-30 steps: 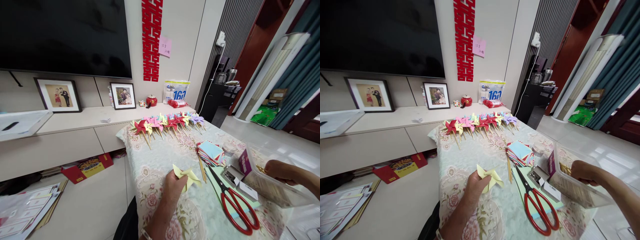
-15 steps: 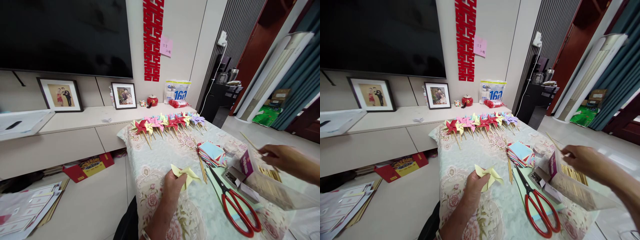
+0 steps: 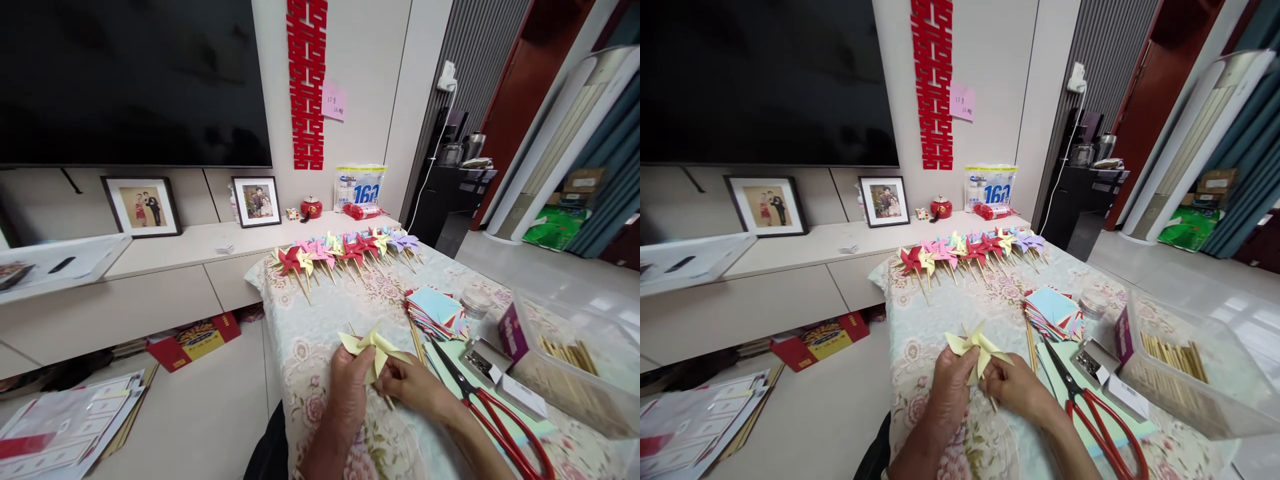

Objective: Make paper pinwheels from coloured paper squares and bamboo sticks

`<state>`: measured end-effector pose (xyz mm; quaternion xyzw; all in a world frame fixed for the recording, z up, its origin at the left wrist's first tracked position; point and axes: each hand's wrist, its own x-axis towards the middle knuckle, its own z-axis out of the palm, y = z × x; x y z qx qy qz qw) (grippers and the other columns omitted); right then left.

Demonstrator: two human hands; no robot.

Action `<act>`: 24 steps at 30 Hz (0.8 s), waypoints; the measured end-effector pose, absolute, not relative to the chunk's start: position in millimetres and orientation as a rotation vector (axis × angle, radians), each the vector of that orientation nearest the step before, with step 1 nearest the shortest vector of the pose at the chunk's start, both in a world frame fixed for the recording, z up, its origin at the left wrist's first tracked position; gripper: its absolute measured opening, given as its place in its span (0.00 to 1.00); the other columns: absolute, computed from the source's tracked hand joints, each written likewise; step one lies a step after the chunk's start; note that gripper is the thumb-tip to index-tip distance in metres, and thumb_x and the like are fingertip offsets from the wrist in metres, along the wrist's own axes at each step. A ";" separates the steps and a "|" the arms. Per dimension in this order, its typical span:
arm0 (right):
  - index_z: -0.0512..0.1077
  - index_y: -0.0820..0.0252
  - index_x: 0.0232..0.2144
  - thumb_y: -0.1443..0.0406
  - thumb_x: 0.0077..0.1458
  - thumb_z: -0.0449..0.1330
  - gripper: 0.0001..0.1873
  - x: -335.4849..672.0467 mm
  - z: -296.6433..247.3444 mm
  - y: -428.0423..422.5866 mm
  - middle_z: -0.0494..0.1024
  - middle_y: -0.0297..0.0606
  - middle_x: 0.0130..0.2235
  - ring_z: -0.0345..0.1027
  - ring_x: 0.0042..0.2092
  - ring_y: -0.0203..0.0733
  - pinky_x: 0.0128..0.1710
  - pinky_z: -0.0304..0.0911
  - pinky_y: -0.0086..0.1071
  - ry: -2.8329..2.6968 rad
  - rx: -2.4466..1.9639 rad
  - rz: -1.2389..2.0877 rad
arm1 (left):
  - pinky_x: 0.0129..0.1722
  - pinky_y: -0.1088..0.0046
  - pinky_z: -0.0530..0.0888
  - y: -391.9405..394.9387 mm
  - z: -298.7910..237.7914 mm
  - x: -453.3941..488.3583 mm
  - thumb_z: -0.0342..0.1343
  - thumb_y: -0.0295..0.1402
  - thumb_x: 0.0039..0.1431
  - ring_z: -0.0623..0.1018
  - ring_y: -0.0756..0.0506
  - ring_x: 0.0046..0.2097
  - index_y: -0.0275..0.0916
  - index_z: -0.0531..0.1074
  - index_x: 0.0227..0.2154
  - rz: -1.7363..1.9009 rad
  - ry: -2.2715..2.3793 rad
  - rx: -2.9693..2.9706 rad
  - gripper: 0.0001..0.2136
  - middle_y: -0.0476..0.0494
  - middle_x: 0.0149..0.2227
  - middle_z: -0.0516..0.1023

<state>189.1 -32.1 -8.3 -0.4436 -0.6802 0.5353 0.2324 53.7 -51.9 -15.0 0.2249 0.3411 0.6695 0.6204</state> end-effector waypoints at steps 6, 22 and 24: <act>0.76 0.59 0.40 0.49 0.50 0.66 0.22 210.5 3.4 -37.3 0.77 0.37 0.36 0.65 0.31 0.39 0.29 0.58 0.29 -1.625 -1.127 1.537 | 0.31 0.73 0.71 -50.7 -21.7 51.2 0.67 0.39 0.44 0.76 0.46 0.30 0.34 0.77 0.33 1.514 0.936 0.590 0.16 0.45 0.29 0.80; 0.71 0.60 0.25 0.54 0.46 0.70 0.17 201.4 -3.5 -37.2 0.71 0.30 0.25 0.61 0.29 0.37 0.31 0.56 0.30 -1.501 -1.201 1.309 | 0.25 0.76 0.66 -51.1 -30.0 57.8 0.62 0.31 0.42 0.70 0.50 0.24 0.37 0.73 0.27 1.353 1.195 0.972 0.07 0.52 0.21 0.74; 0.71 0.61 0.25 0.54 0.46 0.69 0.17 201.3 -4.2 -36.9 0.70 0.29 0.24 0.60 0.29 0.36 0.30 0.55 0.30 -1.489 -1.211 1.308 | 0.25 0.76 0.67 -51.8 -29.1 57.2 0.62 0.31 0.42 0.70 0.50 0.24 0.37 0.73 0.27 1.347 1.203 0.996 0.07 0.52 0.21 0.74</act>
